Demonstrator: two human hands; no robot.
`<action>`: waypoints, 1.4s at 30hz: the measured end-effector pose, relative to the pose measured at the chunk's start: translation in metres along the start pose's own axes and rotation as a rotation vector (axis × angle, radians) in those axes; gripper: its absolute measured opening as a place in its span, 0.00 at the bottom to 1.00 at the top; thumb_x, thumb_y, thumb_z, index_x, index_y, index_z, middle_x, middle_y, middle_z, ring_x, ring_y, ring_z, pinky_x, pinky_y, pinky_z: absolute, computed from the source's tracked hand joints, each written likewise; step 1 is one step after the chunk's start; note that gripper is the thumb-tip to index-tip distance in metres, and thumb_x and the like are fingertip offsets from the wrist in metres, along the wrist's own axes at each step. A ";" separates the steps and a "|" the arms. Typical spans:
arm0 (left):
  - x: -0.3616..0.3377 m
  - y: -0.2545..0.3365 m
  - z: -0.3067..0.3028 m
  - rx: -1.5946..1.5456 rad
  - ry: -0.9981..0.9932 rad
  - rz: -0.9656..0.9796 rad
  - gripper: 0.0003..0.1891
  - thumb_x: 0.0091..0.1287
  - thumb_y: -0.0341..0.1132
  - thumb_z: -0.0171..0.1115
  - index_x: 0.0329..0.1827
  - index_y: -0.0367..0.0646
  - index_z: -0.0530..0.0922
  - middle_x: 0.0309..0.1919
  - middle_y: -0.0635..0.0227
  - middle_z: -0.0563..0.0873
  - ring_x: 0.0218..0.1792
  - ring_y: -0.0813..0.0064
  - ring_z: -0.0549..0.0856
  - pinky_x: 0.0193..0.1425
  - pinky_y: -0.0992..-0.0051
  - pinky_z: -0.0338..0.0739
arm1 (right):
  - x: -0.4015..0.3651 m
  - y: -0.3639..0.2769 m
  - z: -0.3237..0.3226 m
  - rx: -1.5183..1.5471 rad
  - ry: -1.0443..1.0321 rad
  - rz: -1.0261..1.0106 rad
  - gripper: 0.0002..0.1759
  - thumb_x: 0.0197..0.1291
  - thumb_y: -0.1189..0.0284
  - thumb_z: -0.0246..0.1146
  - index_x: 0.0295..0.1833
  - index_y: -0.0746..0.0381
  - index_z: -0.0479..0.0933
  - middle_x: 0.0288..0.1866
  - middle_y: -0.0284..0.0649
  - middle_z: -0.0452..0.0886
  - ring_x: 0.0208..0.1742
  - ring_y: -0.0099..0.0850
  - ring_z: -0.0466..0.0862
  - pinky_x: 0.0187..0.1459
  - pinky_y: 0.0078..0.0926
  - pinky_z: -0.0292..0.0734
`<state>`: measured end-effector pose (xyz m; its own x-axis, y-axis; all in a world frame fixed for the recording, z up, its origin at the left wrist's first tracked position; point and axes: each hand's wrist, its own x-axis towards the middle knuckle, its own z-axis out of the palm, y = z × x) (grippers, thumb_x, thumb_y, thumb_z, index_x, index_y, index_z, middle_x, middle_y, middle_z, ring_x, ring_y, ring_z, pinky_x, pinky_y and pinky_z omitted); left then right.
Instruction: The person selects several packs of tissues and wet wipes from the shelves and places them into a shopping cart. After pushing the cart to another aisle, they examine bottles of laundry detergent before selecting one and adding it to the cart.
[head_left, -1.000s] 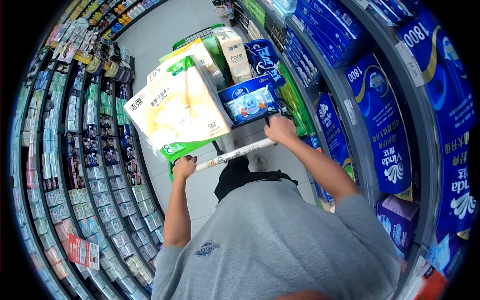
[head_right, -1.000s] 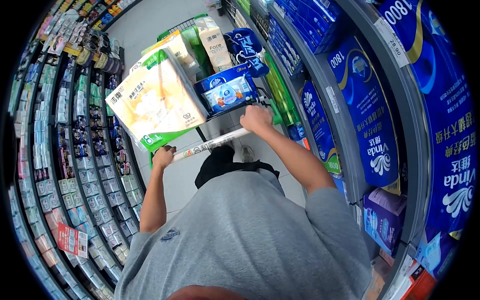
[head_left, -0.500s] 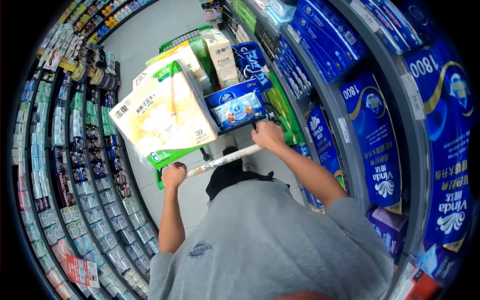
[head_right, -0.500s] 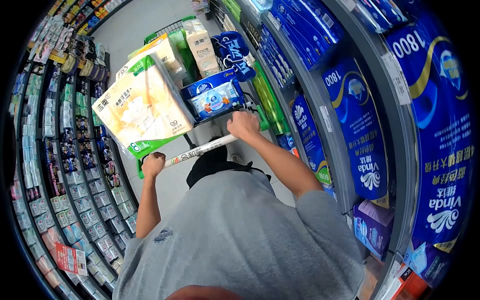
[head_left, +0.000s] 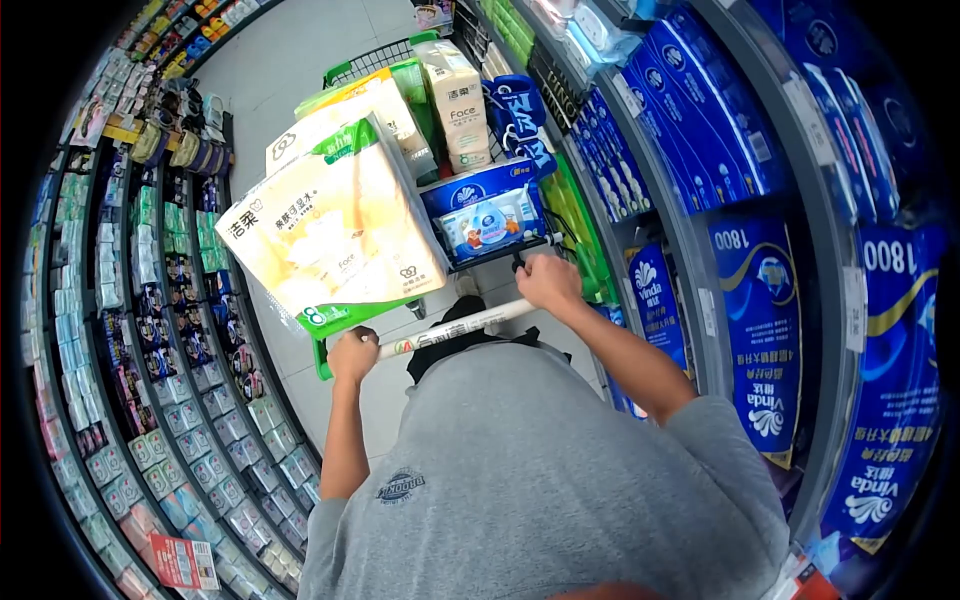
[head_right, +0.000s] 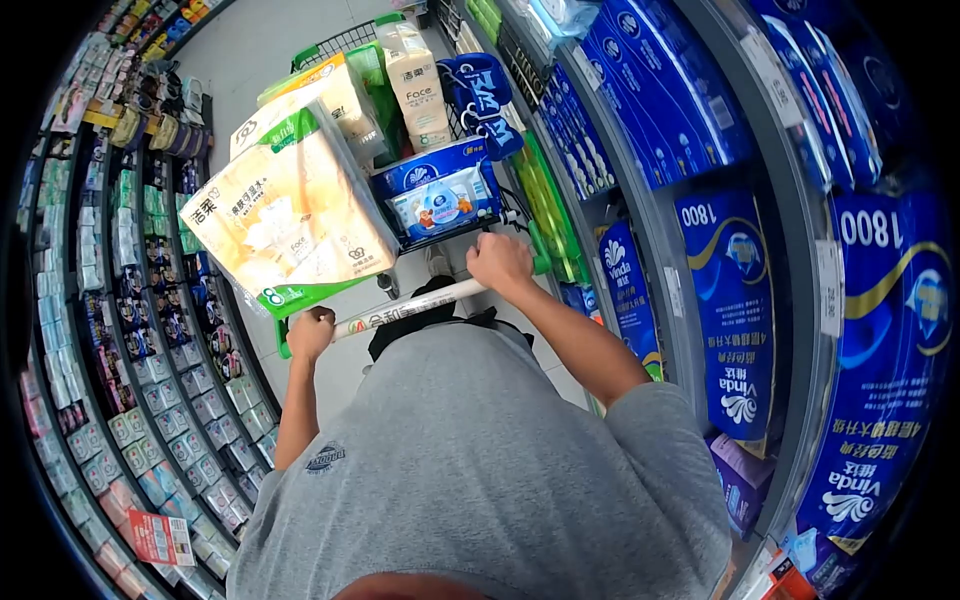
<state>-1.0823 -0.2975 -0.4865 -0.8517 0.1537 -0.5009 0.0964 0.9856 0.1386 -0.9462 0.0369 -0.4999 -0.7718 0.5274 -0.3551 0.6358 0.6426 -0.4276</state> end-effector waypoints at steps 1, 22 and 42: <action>0.006 0.002 -0.004 0.007 -0.041 -0.023 0.18 0.58 0.48 0.53 0.42 0.55 0.88 0.39 0.54 0.88 0.43 0.51 0.87 0.51 0.61 0.79 | 0.006 -0.002 -0.001 -0.013 -0.030 0.018 0.15 0.58 0.59 0.62 0.33 0.58 0.85 0.33 0.49 0.86 0.39 0.48 0.85 0.44 0.45 0.79; 0.121 0.012 -0.032 -0.119 -0.354 0.224 0.24 0.70 0.44 0.42 0.47 0.38 0.84 0.22 0.54 0.86 0.22 0.66 0.88 0.35 0.67 0.80 | 0.090 -0.031 -0.022 0.090 -0.093 0.092 0.15 0.56 0.62 0.58 0.36 0.61 0.83 0.38 0.48 0.86 0.44 0.48 0.85 0.48 0.48 0.79; -0.017 0.466 -0.215 -0.785 0.128 1.852 0.13 0.60 0.32 0.69 0.46 0.36 0.84 0.40 0.56 0.87 0.43 0.60 0.87 0.48 0.69 0.79 | -0.069 0.014 -0.359 0.183 1.822 -0.289 0.06 0.64 0.82 0.60 0.43 0.71 0.81 0.50 0.49 0.84 0.52 0.33 0.82 0.57 0.26 0.74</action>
<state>-1.1339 0.1440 -0.2298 -0.0353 0.7103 0.7030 0.5578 -0.5697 0.6036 -0.8855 0.2089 -0.1831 0.1868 0.3787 0.9065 0.3967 0.8151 -0.4223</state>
